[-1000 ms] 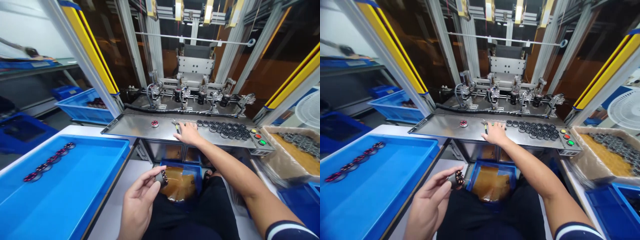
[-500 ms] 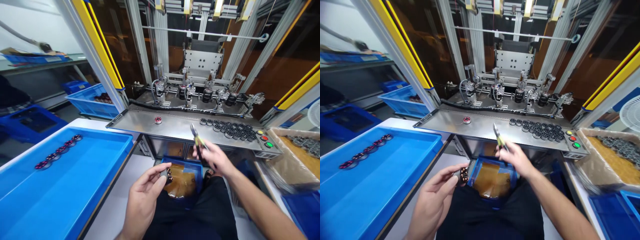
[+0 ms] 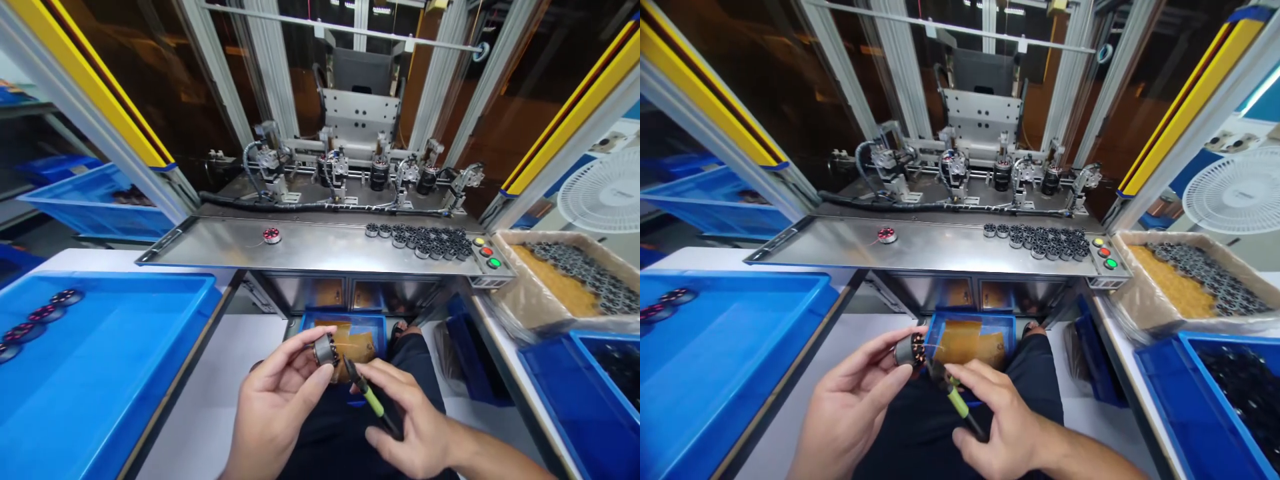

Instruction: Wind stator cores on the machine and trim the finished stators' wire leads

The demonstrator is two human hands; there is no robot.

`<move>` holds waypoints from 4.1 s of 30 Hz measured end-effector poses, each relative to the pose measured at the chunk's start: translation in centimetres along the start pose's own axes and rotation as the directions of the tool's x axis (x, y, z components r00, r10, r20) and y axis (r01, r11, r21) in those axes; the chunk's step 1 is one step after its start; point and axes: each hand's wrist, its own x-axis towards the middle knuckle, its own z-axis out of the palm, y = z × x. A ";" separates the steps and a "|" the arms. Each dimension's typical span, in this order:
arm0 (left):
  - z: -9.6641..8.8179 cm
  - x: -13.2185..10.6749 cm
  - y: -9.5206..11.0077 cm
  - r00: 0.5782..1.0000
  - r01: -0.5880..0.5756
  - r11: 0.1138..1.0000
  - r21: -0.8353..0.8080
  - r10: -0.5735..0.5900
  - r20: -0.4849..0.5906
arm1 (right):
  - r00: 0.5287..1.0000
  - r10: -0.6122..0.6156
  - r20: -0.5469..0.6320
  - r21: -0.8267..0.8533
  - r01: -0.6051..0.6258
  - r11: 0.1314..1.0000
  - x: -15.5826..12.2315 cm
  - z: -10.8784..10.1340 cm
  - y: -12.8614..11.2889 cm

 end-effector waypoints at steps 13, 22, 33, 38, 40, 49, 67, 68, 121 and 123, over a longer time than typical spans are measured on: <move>0.0 -0.2 0.3 0.999 0.039 0.998 0.055 -0.038 -0.035 | 0.999 -0.041 -0.009 -0.004 0.041 0.999 0.8 0.3 0.0; -0.3 -0.1 -0.1 0.999 0.041 0.999 0.016 -0.040 -0.013 | 0.999 -0.018 -0.038 -0.071 0.015 0.997 0.2 0.3 0.4; 0.2 -0.4 -0.1 0.987 -0.118 0.990 0.081 0.126 -0.102 | 0.995 -0.089 -0.035 0.002 0.089 0.996 0.4 0.6 0.4; 0.3 -0.5 0.4 0.981 -0.168 0.977 0.135 0.178 -0.072 | 0.993 -0.111 -0.033 0.000 0.111 0.994 1.0 0.7 0.4; 0.2 -0.5 0.6 0.980 -0.174 0.971 0.163 0.187 -0.066 | 0.992 -0.118 -0.037 -0.014 0.118 0.993 1.1 0.8 0.5; 0.4 -0.6 0.7 0.975 -0.191 0.962 0.197 0.209 -0.076 | 0.997 -0.062 -0.056 -0.104 0.056 0.993 1.1 0.6 0.3; 0.2 -0.7 1.0 0.972 -0.221 0.933 0.285 0.233 -0.009 | 0.994 -0.017 -0.109 -0.130 0.003 0.991 1.2 0.6 0.1; 0.1 -0.6 0.9 0.969 -0.240 0.928 0.285 0.248 0.007 | 0.992 0.024 -0.122 -0.141 -0.041 0.989 1.0 0.5 0.1; -2.5 0.0 -1.4 0.711 -0.673 0.553 0.491 0.667 0.222 | 0.901 0.428 0.079 0.238 -0.434 0.869 0.6 -1.3 -3.9; -2.4 0.0 -1.5 0.766 -0.613 0.676 0.409 0.635 0.100 | 0.912 0.409 0.019 0.274 -0.399 0.875 -0.2 -1.3 -3.6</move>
